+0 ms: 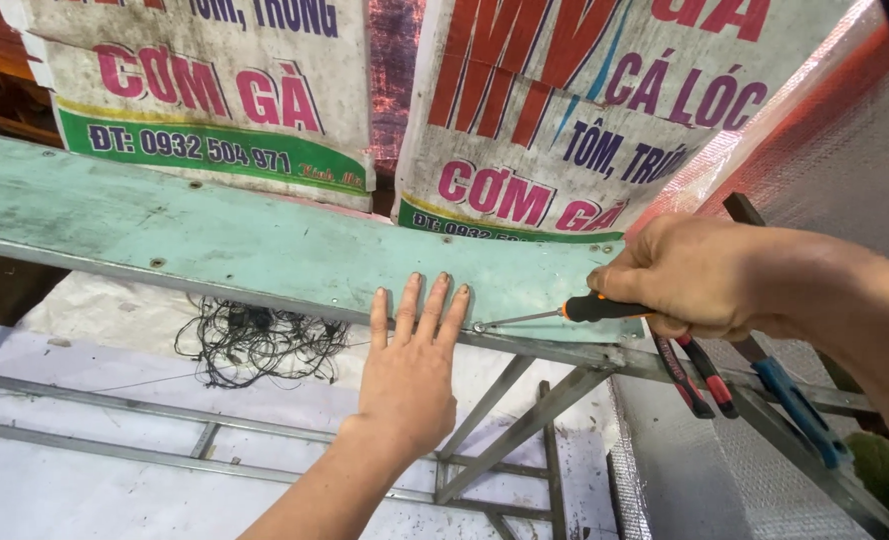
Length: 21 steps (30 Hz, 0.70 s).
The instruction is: Attaching a plastic panel to a metal frame using a screwdriver to make holes, pliers to trim, and a saw to cut the material.
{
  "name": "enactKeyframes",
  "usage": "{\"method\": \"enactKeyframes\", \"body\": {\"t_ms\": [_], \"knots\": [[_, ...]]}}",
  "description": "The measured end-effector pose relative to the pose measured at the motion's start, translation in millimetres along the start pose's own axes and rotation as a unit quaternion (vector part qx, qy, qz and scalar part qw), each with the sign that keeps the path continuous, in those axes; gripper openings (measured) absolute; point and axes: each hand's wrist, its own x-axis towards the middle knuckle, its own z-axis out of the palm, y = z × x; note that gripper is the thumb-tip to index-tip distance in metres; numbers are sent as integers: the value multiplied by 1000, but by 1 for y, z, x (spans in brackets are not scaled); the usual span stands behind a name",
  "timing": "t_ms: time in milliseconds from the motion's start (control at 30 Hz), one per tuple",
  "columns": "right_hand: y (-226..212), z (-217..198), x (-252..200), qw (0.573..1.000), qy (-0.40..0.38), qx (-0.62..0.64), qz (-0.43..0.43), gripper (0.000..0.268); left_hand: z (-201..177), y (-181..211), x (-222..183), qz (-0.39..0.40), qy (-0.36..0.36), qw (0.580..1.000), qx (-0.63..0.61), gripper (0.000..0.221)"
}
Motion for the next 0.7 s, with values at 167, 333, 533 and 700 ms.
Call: {"method": "enactKeyframes", "body": {"t_ms": [167,333,533,700], "knots": [[-23,-13,-5,997,-64,-35,12,47,-9,6,3,-14,-14,1000,-8,121],[-40,-13,1,994,-48,-91,-23,53,-5,7,2,-26,-95,995,31,119],[-40,-16,5,995,-42,-89,-35,52,-60,-2,67,-144,-398,883,-202,106],[-39,-20,-14,988,-47,-141,-38,52,-86,-7,108,-278,-440,799,-301,85]]}}
